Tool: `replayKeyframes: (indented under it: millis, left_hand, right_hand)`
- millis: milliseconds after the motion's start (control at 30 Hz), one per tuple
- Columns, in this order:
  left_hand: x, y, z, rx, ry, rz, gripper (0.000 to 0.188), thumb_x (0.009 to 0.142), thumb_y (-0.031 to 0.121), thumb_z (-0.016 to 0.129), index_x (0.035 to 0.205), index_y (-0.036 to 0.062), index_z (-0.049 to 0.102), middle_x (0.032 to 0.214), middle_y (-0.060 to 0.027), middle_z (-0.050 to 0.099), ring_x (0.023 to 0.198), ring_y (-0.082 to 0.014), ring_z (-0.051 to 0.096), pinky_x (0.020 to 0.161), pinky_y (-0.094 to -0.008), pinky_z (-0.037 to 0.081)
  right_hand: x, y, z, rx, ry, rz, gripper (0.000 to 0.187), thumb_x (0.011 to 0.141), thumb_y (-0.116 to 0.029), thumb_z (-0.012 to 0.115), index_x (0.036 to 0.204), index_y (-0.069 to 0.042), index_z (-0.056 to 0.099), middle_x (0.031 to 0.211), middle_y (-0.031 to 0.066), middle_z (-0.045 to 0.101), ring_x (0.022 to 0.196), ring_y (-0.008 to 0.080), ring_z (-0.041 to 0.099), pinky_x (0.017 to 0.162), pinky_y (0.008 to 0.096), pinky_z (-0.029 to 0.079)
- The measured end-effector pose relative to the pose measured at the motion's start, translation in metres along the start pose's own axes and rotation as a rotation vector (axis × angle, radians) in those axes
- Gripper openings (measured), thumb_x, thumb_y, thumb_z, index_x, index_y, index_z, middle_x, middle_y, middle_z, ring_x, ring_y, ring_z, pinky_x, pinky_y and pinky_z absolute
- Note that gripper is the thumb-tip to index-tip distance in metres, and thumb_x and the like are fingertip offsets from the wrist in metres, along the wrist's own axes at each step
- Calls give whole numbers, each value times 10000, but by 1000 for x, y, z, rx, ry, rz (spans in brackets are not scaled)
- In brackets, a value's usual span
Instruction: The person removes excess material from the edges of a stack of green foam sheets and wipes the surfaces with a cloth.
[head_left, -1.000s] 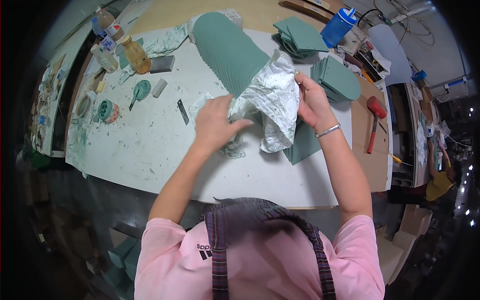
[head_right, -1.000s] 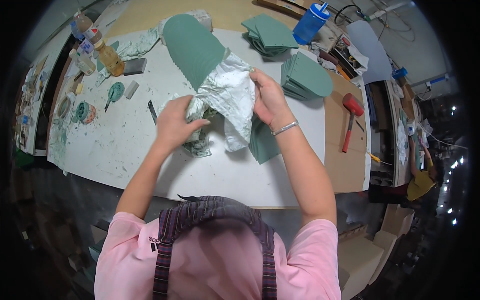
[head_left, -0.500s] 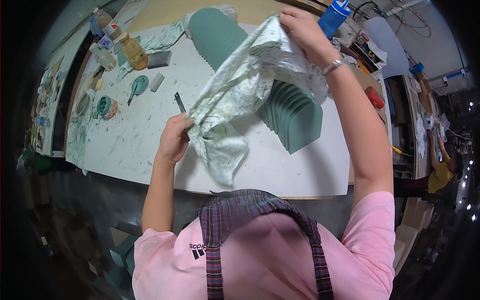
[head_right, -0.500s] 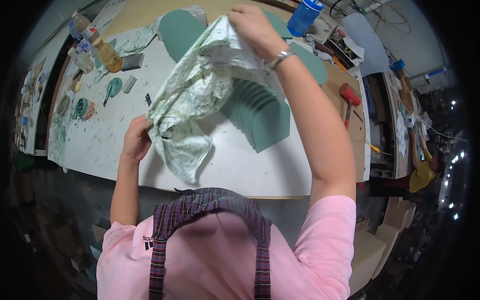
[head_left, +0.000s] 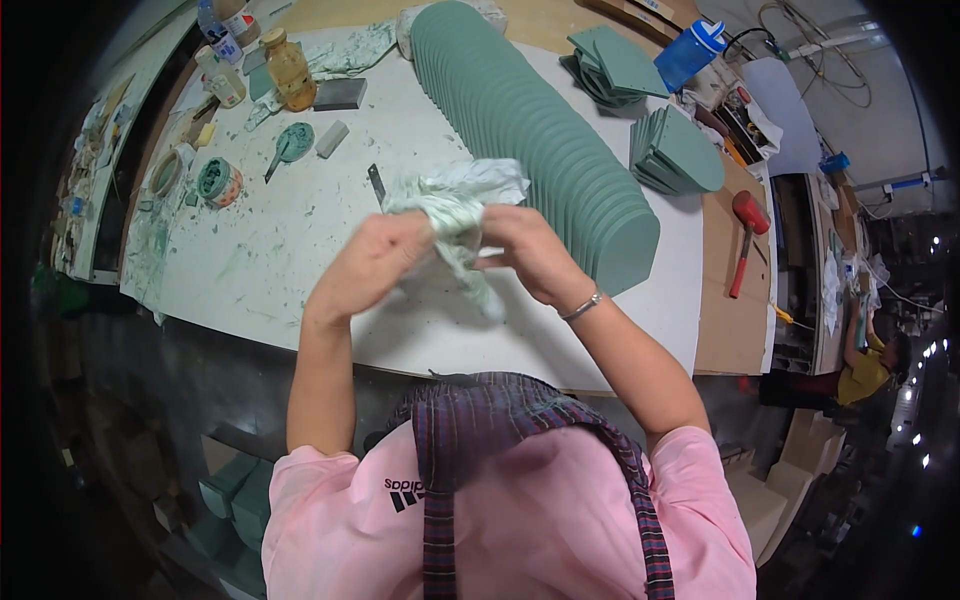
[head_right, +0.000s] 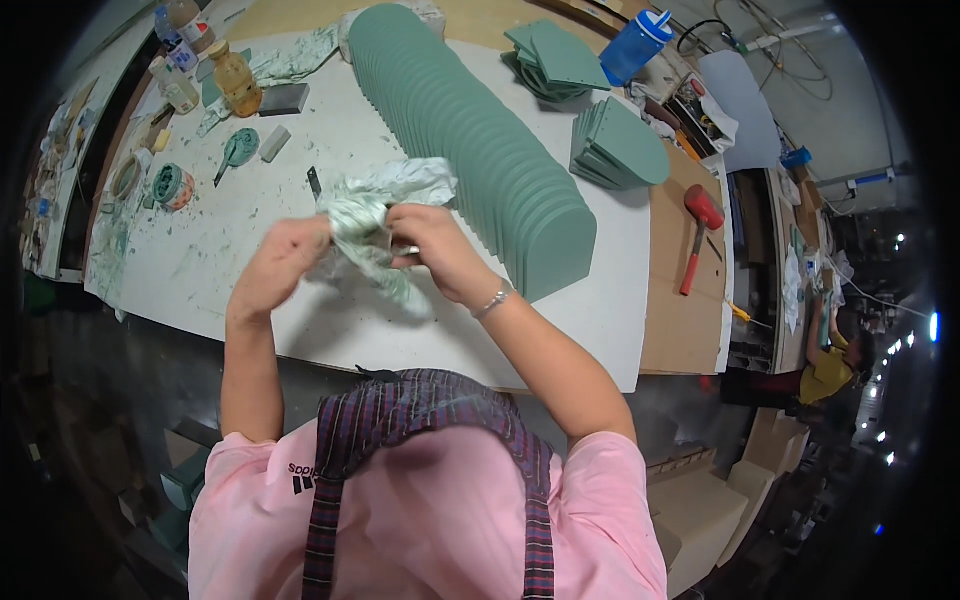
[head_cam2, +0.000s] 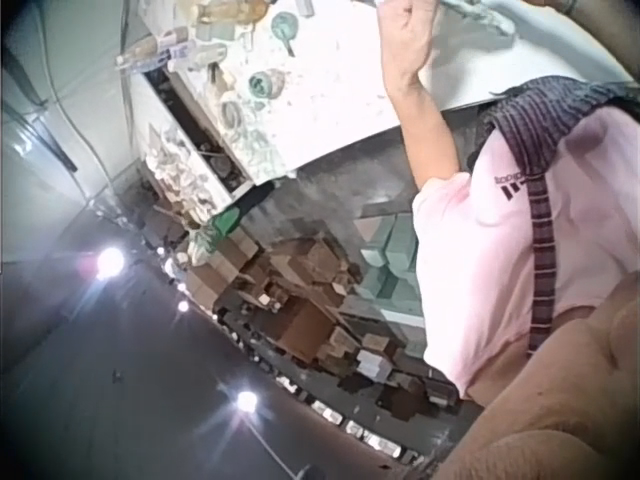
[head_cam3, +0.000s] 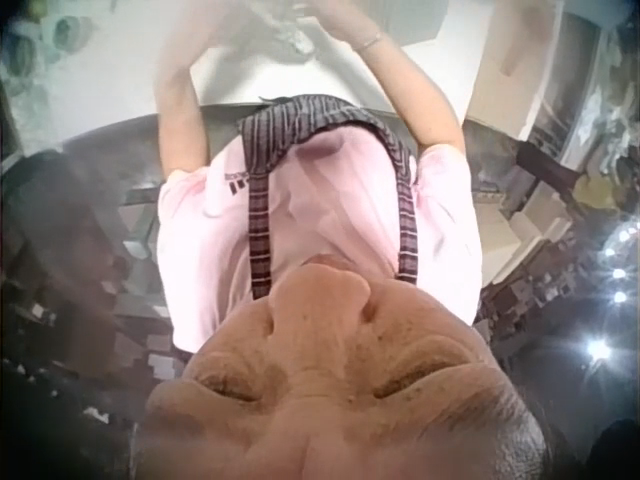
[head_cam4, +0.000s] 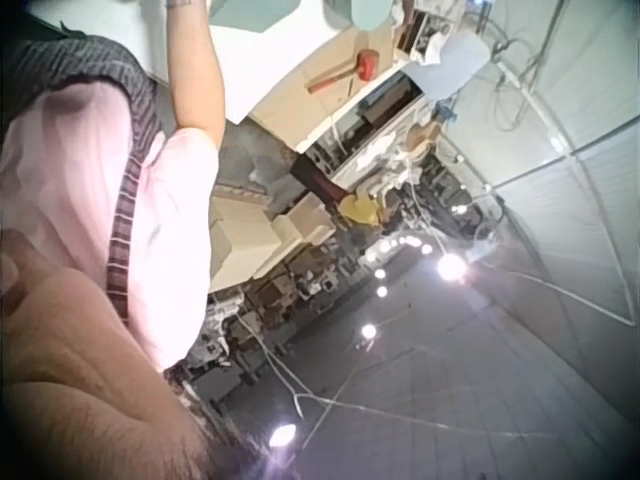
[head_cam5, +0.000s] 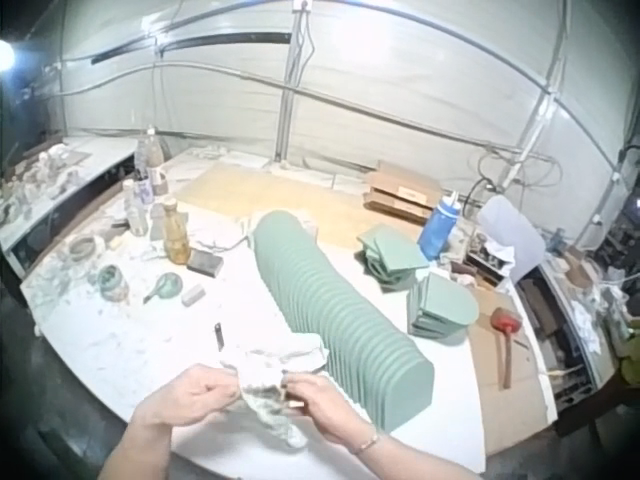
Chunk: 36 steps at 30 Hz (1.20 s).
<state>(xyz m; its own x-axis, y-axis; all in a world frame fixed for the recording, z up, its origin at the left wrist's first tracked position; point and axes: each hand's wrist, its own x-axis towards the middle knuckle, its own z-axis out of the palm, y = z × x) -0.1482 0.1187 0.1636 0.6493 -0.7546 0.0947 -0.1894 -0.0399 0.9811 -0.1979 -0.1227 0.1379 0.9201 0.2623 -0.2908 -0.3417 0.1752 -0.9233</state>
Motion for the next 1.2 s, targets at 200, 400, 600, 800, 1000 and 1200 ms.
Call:
replayKeyframes:
  millis: [200,400,600,800,1000,1200]
  left_hand:
    - [1,-2,7,-78,235,-34,245,989,140,557,1158,-11,650,1017,-38,662,916,-117,577,790,-288,471]
    - [14,5,1,421,-168,-65,562,851,209,704,1374,60,562,1296,-163,605,1165,-336,561,1004,-398,444]
    - [-6,-61,-2,548,127,199,438,840,142,706,1259,23,655,1134,-164,705,1066,-288,643,947,-365,482]
    - [-20,-75,-22,-297,-73,-301,237,933,118,610,767,-22,705,650,32,560,629,-52,454,565,-250,398]
    - [-22,-84,-12,-1029,28,-196,241,958,139,629,986,-96,676,935,-112,729,794,-147,702,746,-281,576]
    - [-16,-84,-12,-1032,-84,-150,218,975,131,608,1022,-72,672,922,-97,723,824,-131,686,768,-278,558]
  right_hand:
    - [-17,19,5,361,-101,44,402,967,-300,577,1247,-12,568,991,105,677,965,201,656,893,374,544]
    - [-14,34,14,-218,298,-112,297,908,-140,528,1100,45,660,1088,121,691,958,164,637,872,307,495]
    - [-37,8,7,658,227,-25,432,940,-95,454,1340,64,491,1336,175,560,1231,276,564,1058,408,447]
    - [-60,-28,-39,-12,468,-54,315,808,17,593,1120,35,637,1062,98,694,963,191,669,870,296,525]
    - [-45,-55,-76,-349,1096,-231,244,778,-23,650,1019,14,657,1022,85,655,874,133,603,756,258,490]
    - [-10,-41,27,-786,129,-132,696,762,-147,801,1415,-198,563,1194,82,575,938,175,624,786,313,576]
